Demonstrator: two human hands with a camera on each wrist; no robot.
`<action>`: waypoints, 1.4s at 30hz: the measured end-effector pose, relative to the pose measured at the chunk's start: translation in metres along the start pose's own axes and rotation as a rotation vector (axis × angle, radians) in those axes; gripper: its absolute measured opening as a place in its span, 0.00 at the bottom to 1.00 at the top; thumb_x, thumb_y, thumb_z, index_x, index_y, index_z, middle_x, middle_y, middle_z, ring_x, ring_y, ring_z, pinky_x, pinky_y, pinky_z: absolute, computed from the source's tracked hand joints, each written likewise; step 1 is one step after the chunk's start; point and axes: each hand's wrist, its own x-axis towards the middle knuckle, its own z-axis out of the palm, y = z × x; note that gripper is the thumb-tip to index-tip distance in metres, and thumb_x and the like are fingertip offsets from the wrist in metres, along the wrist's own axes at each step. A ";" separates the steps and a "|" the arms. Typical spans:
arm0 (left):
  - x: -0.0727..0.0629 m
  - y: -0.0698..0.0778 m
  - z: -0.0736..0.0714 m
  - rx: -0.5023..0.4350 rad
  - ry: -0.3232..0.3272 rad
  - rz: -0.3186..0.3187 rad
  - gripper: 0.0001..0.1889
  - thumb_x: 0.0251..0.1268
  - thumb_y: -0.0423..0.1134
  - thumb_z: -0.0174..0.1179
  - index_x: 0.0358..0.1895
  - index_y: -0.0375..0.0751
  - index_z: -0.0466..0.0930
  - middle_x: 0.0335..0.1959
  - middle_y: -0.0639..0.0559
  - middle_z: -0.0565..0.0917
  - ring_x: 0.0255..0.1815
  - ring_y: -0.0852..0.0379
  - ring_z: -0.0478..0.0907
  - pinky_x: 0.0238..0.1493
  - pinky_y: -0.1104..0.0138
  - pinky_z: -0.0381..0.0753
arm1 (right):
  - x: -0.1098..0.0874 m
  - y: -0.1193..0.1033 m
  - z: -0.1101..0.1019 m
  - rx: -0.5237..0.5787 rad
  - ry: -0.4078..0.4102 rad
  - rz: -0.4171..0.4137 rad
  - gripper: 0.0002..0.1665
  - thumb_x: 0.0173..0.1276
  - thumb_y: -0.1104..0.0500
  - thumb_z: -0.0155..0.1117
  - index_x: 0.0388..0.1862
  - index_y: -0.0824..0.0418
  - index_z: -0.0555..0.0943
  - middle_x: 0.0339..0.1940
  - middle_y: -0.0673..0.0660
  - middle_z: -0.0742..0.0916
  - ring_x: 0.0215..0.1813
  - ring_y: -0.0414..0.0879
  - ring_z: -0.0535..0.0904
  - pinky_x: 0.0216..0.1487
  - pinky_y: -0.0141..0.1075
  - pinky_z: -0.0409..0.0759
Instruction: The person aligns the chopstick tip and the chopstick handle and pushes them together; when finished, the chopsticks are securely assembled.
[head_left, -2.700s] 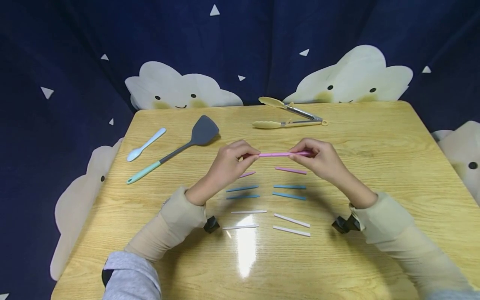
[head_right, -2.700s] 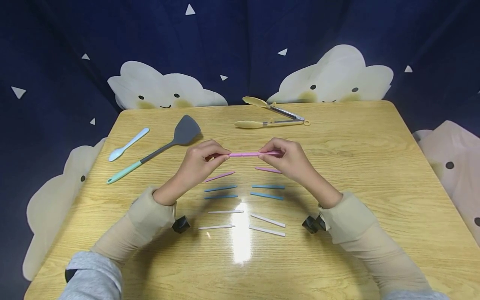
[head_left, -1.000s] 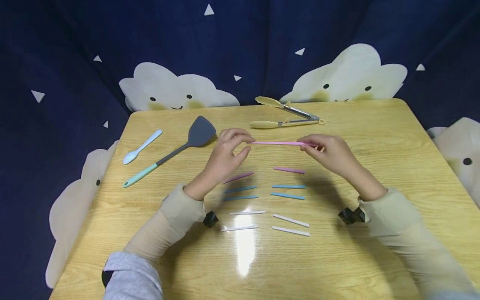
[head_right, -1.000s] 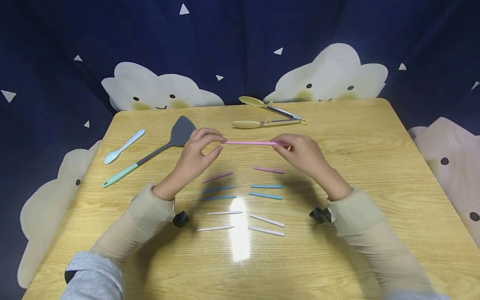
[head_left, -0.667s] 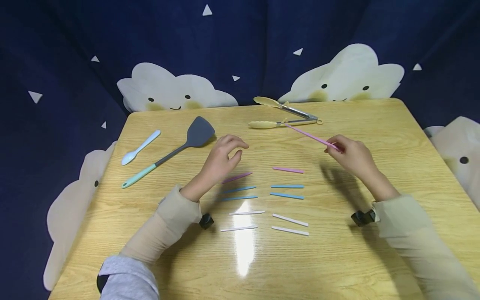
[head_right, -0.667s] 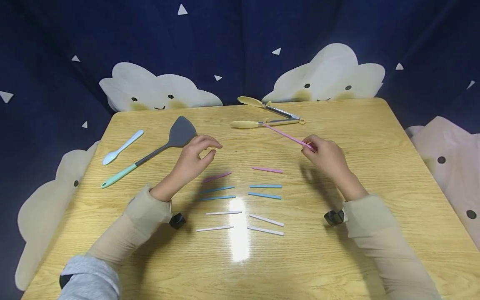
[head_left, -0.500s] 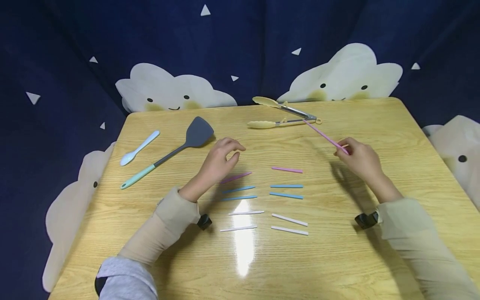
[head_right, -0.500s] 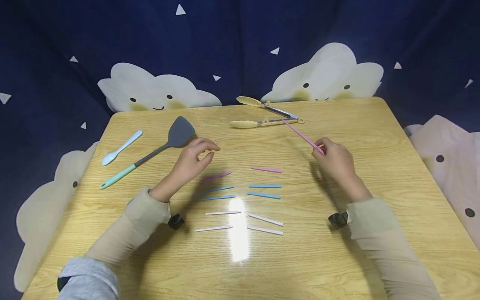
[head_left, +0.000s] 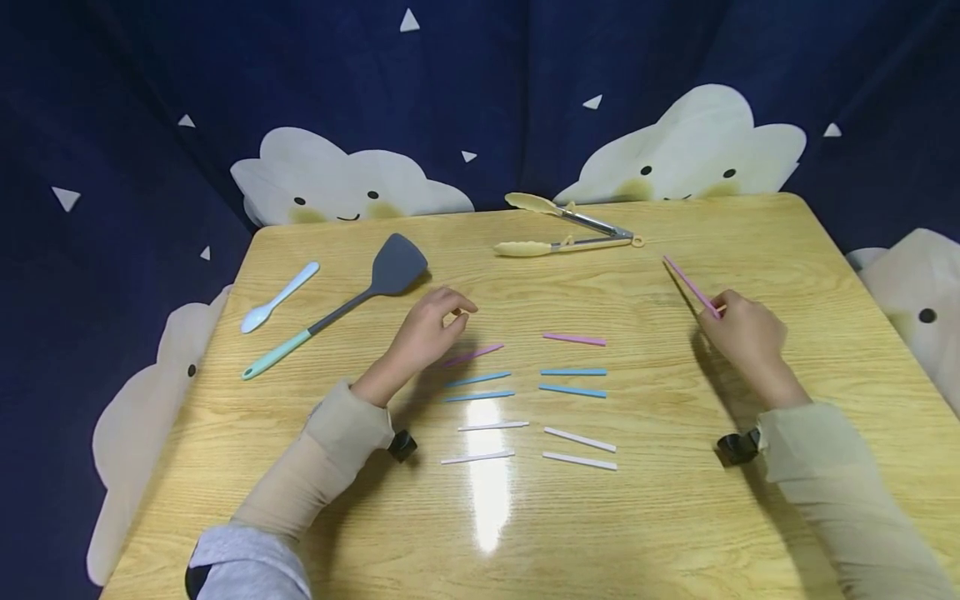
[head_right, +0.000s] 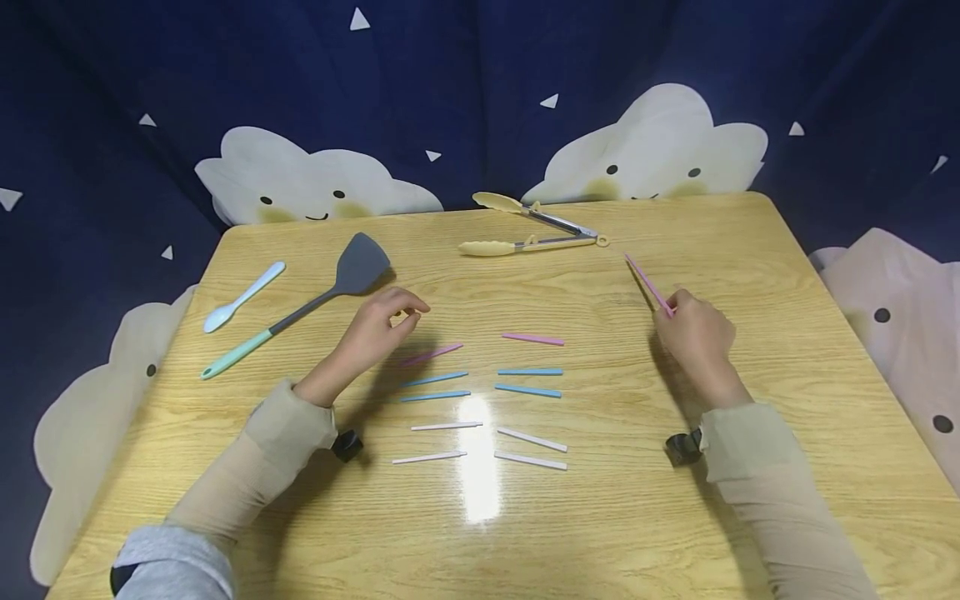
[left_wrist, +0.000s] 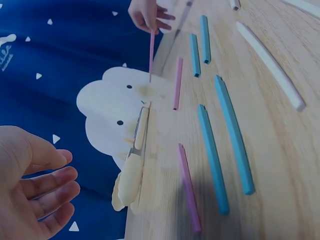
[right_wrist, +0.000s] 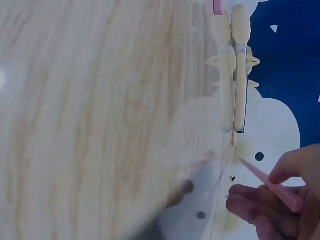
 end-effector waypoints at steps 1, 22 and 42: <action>0.000 -0.001 0.000 -0.002 -0.002 -0.001 0.08 0.61 0.30 0.54 0.40 0.39 0.81 0.41 0.49 0.79 0.42 0.51 0.74 0.44 0.61 0.72 | -0.001 0.001 0.000 -0.009 -0.010 0.015 0.19 0.61 0.54 0.46 0.40 0.68 0.74 0.22 0.65 0.79 0.19 0.54 0.70 0.15 0.42 0.63; -0.003 -0.007 0.008 -0.007 -0.057 -0.004 0.08 0.61 0.31 0.53 0.40 0.36 0.80 0.42 0.46 0.79 0.43 0.48 0.73 0.40 0.61 0.74 | -0.023 0.029 -0.003 -0.044 -0.232 0.071 0.16 0.60 0.55 0.50 0.37 0.69 0.73 0.23 0.64 0.78 0.22 0.53 0.70 0.18 0.42 0.65; -0.002 -0.012 0.016 0.047 -0.137 -0.039 0.08 0.61 0.32 0.54 0.39 0.38 0.81 0.38 0.49 0.80 0.37 0.54 0.76 0.38 0.63 0.74 | -0.023 0.014 -0.014 -0.058 -0.251 -0.019 0.27 0.63 0.51 0.53 0.53 0.71 0.66 0.42 0.72 0.71 0.38 0.65 0.71 0.23 0.48 0.69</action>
